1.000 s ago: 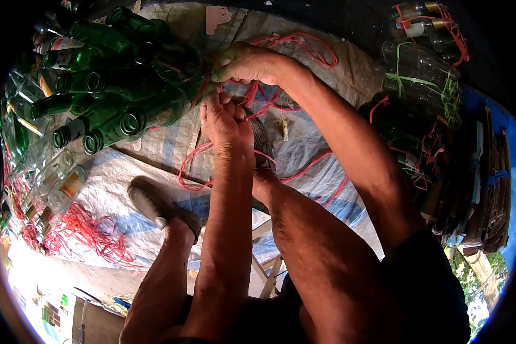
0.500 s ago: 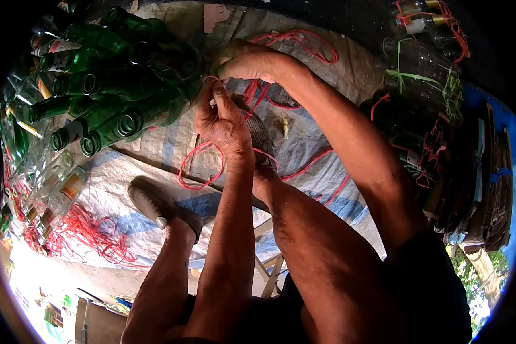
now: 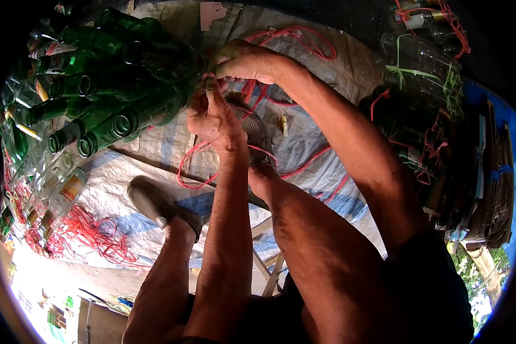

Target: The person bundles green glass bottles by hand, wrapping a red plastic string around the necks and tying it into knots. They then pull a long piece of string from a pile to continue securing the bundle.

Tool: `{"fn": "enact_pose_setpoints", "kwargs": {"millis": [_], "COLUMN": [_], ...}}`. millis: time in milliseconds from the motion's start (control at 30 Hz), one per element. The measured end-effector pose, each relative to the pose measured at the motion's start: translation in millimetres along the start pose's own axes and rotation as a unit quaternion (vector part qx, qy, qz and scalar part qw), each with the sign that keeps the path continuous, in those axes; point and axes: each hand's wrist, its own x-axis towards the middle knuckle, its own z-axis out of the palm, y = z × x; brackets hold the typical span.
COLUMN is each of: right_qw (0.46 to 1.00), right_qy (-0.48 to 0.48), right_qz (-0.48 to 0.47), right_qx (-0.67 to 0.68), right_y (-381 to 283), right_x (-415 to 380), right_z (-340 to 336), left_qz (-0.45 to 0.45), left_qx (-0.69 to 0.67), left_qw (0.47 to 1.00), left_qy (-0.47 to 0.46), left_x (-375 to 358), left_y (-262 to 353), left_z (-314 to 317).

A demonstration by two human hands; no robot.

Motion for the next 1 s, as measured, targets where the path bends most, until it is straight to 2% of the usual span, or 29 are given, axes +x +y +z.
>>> {"fn": "enact_pose_setpoints", "kwargs": {"millis": [133, 333, 533, 733, 1000], "right_qw": [1.0, 0.999, 0.999, 0.999, 0.999], "right_qy": [0.005, 0.002, -0.007, -0.001, 0.003], "right_qz": [-0.002, 0.016, 0.024, 0.016, 0.021], "right_qx": [0.007, -0.031, -0.031, -0.046, -0.049], "right_y": [5.5, 0.2, -0.7, 1.0, -1.7], "right_x": [3.5, -0.4, 0.0, 0.4, -2.0], "right_z": [2.1, -1.1, -2.3, -0.8, 0.0], "left_qz": [0.015, 0.033, 0.031, 0.073, 0.004], "left_qx": [-0.009, -0.019, 0.027, 0.09, 0.055], "left_qw": [1.0, 0.999, 0.999, 0.993, 0.998], "left_qy": [0.015, -0.012, -0.017, -0.015, 0.018], "left_x": [-3.7, -5.1, -5.3, -3.6, -3.9], "left_y": [-2.9, -6.3, 3.6, 3.4, 12.6], "left_z": [2.3, -0.7, -2.5, -4.9, 2.8]}}
